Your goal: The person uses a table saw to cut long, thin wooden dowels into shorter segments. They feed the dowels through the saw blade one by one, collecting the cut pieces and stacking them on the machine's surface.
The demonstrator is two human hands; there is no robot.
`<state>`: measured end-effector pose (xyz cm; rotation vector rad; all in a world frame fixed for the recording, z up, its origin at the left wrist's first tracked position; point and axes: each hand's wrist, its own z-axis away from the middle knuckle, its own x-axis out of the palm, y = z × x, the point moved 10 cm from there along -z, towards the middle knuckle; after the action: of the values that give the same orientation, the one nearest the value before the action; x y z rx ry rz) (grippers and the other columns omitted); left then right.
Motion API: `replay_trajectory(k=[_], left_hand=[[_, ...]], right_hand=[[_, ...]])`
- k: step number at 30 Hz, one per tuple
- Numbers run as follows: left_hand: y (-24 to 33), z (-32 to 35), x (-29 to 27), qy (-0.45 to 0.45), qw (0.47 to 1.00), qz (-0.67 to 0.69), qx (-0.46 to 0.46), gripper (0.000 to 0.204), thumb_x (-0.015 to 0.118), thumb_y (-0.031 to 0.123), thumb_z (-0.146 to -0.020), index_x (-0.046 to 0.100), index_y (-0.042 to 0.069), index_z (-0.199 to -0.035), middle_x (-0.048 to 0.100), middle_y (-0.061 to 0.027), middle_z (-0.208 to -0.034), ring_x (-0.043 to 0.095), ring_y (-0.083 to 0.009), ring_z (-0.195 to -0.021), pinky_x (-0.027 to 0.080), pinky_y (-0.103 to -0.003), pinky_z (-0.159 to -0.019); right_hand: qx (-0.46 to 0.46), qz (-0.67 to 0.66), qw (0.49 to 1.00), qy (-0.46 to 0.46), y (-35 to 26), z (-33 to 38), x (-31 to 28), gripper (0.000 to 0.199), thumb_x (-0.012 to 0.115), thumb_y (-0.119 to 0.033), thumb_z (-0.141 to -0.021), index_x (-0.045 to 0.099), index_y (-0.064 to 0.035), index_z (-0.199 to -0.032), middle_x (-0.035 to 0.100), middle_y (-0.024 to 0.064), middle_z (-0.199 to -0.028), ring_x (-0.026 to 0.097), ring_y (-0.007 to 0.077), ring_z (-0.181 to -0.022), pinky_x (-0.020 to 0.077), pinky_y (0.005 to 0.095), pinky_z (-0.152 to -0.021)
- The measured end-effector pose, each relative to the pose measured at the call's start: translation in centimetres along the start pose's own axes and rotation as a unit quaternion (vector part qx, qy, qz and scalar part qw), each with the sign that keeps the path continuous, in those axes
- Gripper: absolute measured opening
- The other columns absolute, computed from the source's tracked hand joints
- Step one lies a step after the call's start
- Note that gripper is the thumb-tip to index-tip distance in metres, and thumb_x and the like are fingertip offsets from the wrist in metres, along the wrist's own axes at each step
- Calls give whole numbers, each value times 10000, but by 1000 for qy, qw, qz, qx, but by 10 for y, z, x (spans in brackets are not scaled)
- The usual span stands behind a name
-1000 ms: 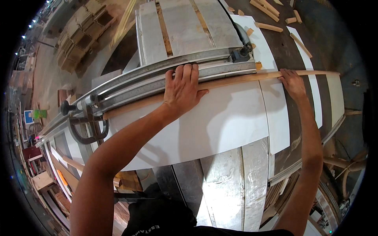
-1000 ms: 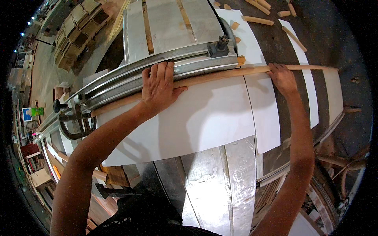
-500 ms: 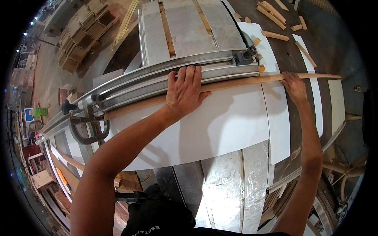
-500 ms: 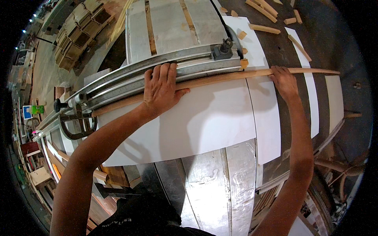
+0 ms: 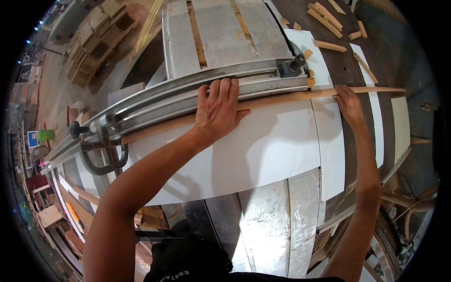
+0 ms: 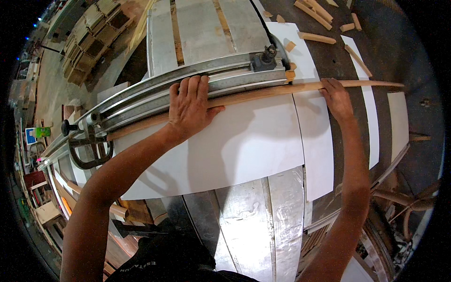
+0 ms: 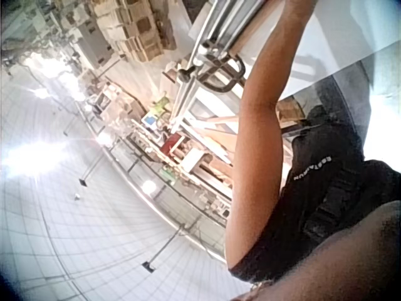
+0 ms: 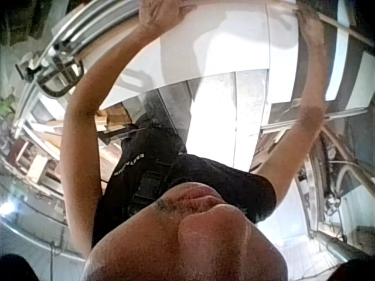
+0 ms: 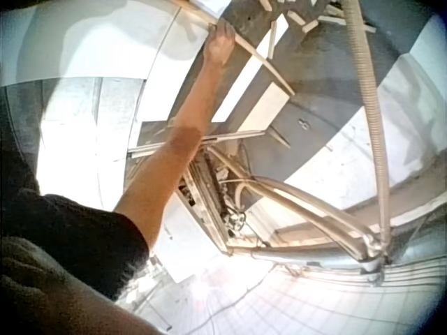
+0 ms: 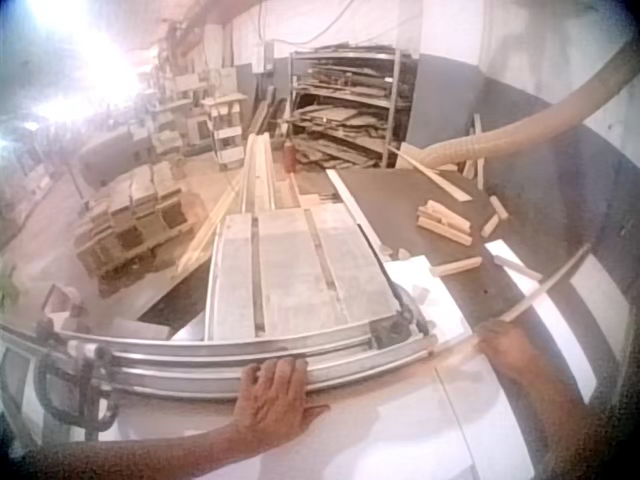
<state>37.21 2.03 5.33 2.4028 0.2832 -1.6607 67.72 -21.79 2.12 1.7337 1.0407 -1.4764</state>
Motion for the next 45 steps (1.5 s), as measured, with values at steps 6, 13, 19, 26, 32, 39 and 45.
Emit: replay_trajectory(k=[6, 13, 19, 26, 32, 39, 45], left_hand=[[0, 1, 0, -1, 1000, -12, -4, 906, 802, 546, -717, 465, -15, -1344, 500, -132, -1216, 479, -284, -1135, 356, -472, -955], [-2, 2, 1, -13, 1000, -20, -11, 897, 781, 568, -734, 461, -10, -1340, 498, -132, -1220, 477, -287, -1128, 348, -472, -952], [-1, 1, 0, -8, 1000, -18, -4, 891, 778, 570, -736, 465, -7, -1339, 504, -136, -1218, 480, -286, -1120, 348, -470, -945], [-2, 3, 0, 3, 1000, -13, 1, 892, 775, 577, -734, 467, 0, -1341, 514, -134, -1219, 487, -287, -1120, 354, -472, -944], [-3, 2, -1, -1, 1000, -20, -1, 894, 773, 585, -737, 467, -1, -1340, 515, -133, -1207, 491, -285, -1106, 355, -465, -934], [-5, 2, -2, 13, 1000, -16, 1, 896, 780, 592, -728, 468, 5, -1329, 510, -130, -1182, 487, -284, -1081, 350, -470, -921], [-8, 3, 0, 9, 1000, 2, -11, 892, 800, 569, -711, 465, 24, -1333, 514, -127, -1180, 490, -290, -1086, 348, -470, -929]], right_hand=[[-23, -11, 999, 28, -4, 1, -3, 333, 690, -147, -911, 663, -21, -1219, 651, 176, -1242, 614, 363, -1176, 529, 453, -983], [-19, -12, 999, 30, -8, -2, -5, 341, 694, -143, -906, 659, -19, -1222, 648, 188, -1238, 611, 372, -1173, 528, 458, -975], [-10, -11, 1000, 16, -4, -1, -1, 347, 699, -133, -899, 657, -22, -1225, 646, 184, -1244, 603, 366, -1194, 526, 454, -988], [-6, -1, 1000, 12, -8, -3, -3, 347, 713, -134, -883, 659, -25, -1208, 646, 166, -1247, 611, 343, -1182, 537, 434, -978], [-11, 4, 1000, 21, -8, -3, -1, 346, 715, -129, -880, 658, -26, -1206, 649, 166, -1232, 619, 340, -1163, 541, 436, -970], [-7, -15, 1000, 14, -7, 0, -2, 340, 719, -133, -876, 665, -23, -1193, 648, 171, -1234, 622, 340, -1161, 539, 436, -976], [14, -28, 1000, -4, -7, 0, -1, 342, 712, -148, -891, 663, -25, -1207, 646, 172, -1243, 626, 339, -1158, 538, 432, -978]])
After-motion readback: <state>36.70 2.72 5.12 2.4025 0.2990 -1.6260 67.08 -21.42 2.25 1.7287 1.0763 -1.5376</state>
